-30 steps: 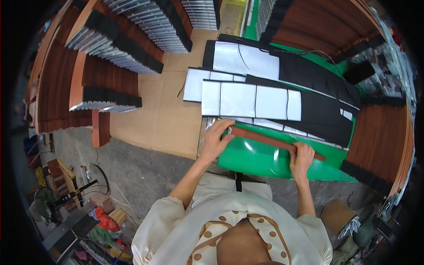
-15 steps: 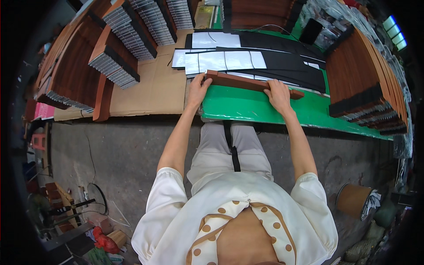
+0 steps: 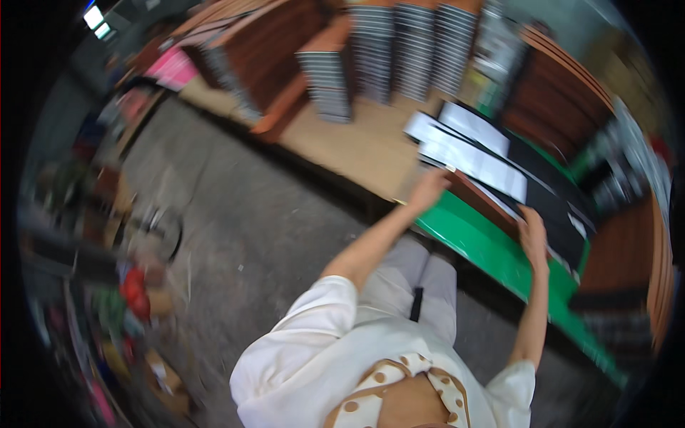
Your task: Applying black protective strips to wooden furniture slats at a workstation.
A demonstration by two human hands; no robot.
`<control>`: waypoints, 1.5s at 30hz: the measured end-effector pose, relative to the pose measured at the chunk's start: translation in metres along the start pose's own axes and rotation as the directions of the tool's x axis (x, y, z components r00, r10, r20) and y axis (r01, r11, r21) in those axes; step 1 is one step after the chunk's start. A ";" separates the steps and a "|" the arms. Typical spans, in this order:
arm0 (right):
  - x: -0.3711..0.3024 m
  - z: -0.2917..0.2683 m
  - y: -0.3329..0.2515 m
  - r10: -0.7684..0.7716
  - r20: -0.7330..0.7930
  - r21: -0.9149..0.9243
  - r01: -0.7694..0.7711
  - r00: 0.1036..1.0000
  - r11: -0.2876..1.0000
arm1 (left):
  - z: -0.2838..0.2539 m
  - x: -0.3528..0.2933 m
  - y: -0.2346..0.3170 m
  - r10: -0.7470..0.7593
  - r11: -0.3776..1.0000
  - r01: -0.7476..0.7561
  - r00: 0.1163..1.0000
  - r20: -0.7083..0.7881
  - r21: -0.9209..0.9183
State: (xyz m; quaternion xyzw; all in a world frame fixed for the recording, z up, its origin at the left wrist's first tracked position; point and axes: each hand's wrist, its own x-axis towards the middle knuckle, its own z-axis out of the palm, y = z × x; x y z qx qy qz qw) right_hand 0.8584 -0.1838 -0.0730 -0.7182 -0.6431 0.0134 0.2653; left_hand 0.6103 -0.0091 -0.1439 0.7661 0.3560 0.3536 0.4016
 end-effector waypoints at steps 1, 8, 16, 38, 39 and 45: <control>0.011 0.005 0.013 -0.058 -0.038 -0.036 0.057 0.998 0.998 | 0.007 -0.002 -0.017 0.113 0.993 -0.115 0.989 -0.093 -0.014; 0.126 0.022 0.040 -0.192 -0.034 0.065 0.194 0.981 0.979 | -0.012 -0.015 0.002 0.059 0.998 -0.056 0.994 -0.089 0.035; 0.191 0.052 0.076 -0.072 0.092 -0.105 0.081 0.993 0.991 | -0.008 -0.005 0.004 0.041 0.998 -0.036 0.997 -0.071 0.058; 0.213 0.060 0.092 -0.030 0.127 -0.125 0.046 0.991 0.991 | -0.011 -0.009 -0.012 -0.042 0.989 0.053 0.996 -0.080 0.138; 0.212 0.068 0.097 -0.062 0.072 -0.066 0.067 0.995 0.996 | -0.018 -0.008 -0.008 0.032 0.989 -0.016 0.994 -0.105 0.146; 0.193 0.043 0.107 0.144 -0.007 -0.040 -0.144 0.990 0.989 | 0.002 0.002 0.009 0.037 0.994 -0.031 0.998 -0.054 0.106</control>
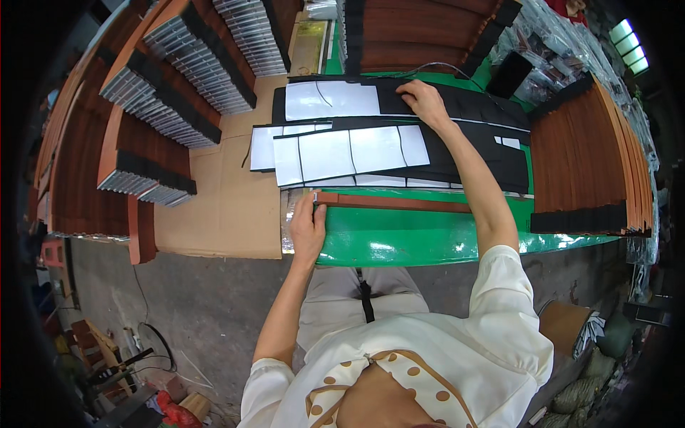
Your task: Applying black protective strips to wooden furniture slats at a workstation.
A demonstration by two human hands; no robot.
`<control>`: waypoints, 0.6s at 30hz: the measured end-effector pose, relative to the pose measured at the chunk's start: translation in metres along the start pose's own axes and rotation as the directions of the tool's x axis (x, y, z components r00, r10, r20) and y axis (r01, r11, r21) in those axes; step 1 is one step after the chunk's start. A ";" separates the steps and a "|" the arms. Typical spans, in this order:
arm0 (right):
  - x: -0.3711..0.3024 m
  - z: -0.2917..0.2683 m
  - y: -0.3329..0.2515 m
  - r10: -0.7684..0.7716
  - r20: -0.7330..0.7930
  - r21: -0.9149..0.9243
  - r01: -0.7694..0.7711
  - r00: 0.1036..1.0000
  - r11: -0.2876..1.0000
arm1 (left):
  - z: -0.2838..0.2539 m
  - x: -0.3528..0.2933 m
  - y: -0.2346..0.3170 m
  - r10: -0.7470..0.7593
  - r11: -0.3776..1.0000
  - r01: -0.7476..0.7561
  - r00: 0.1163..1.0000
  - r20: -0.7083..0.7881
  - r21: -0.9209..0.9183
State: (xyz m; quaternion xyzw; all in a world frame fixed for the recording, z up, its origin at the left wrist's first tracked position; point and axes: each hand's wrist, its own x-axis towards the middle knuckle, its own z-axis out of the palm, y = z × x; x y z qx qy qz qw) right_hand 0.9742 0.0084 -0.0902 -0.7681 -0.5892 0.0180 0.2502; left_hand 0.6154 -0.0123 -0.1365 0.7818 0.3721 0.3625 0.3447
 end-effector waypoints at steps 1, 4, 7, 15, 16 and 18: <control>-0.003 -0.003 -0.006 0.003 -0.002 -0.001 -0.003 1.000 1.000 | 0.001 -0.001 0.001 0.008 1.000 -0.008 1.000 0.007 0.009; -0.003 -0.007 -0.026 -0.091 0.151 -0.044 0.099 0.984 0.994 | 0.001 0.001 0.002 0.006 1.000 -0.007 1.000 0.016 0.013; 0.005 0.005 -0.035 -0.193 0.205 -0.165 0.228 0.960 0.960 | -0.008 0.004 0.000 -0.009 1.000 0.009 1.000 0.010 0.016; 0.005 0.015 -0.026 -0.306 0.229 -0.200 0.352 0.924 0.914 | -0.002 -0.012 -0.017 0.030 0.998 -0.028 0.999 -0.034 0.060; 0.002 0.009 -0.021 -0.314 0.213 -0.156 0.349 0.925 0.924 | 0.001 -0.011 -0.014 0.054 0.998 -0.053 0.998 -0.022 0.032; -0.003 0.007 -0.026 -0.320 0.197 -0.160 0.352 0.927 0.922 | -0.004 -0.012 -0.007 0.039 0.999 -0.038 0.999 -0.033 0.027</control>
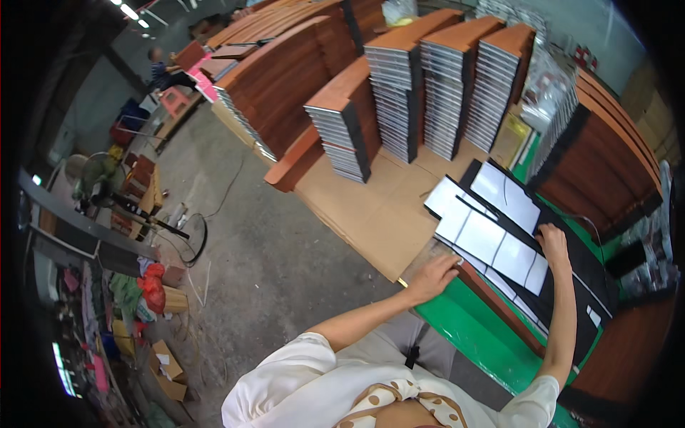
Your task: Applying black protective strips to wooden furniture slats at a workstation.
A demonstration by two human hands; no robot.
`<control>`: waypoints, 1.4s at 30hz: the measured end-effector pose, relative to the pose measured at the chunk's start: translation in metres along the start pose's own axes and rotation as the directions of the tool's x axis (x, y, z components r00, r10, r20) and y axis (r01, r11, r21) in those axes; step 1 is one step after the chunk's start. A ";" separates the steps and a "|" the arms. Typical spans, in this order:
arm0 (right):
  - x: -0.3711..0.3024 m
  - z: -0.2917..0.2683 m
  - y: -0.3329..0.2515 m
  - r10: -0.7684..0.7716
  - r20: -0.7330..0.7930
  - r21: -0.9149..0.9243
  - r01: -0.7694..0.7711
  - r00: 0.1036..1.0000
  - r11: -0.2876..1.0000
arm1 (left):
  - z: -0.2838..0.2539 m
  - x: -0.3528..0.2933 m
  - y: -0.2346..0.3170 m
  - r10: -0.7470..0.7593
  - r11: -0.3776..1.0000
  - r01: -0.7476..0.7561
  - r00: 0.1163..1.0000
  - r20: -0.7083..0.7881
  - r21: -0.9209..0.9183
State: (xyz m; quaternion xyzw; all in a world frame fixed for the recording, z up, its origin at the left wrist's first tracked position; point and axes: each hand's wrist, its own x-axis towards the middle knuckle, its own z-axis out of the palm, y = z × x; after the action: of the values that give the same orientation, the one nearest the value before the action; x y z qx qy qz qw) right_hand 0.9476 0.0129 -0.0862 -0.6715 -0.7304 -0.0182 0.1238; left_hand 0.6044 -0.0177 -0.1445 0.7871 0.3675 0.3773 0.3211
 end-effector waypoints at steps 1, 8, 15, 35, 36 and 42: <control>0.002 0.002 -0.005 -0.019 -0.009 -0.015 0.019 1.000 1.000 | -0.004 -0.003 0.002 -0.016 0.999 0.017 1.000 0.026 -0.041; 0.008 0.036 0.014 -0.249 -0.094 -0.213 0.225 0.964 0.951 | -0.007 0.002 0.004 -0.014 0.999 0.013 1.000 -0.013 -0.044; 0.010 0.038 0.012 -0.284 -0.108 -0.253 0.250 0.953 0.935 | -0.005 -0.001 -0.001 -0.012 0.999 0.013 1.000 0.013 -0.035; 0.004 0.012 0.031 0.456 0.094 0.556 -0.426 0.885 0.714 | -0.005 0.000 0.000 0.006 0.996 -0.006 1.000 -0.002 -0.084; 0.002 0.011 0.030 0.499 0.122 0.596 -0.466 0.858 0.654 | -0.005 0.001 0.000 0.004 0.996 -0.005 1.000 -0.009 -0.084; -0.036 -0.017 -0.011 0.540 0.126 0.838 -0.381 0.832 0.391 | -0.006 -0.002 0.001 -0.037 0.995 0.038 0.999 0.011 -0.093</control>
State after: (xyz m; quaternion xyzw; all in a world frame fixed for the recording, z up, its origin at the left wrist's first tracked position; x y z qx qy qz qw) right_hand 0.9417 -0.0262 -0.0754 -0.6995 -0.4181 0.3116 0.4888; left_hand 0.5988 -0.0187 -0.1415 0.7659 0.3628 0.3844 0.3661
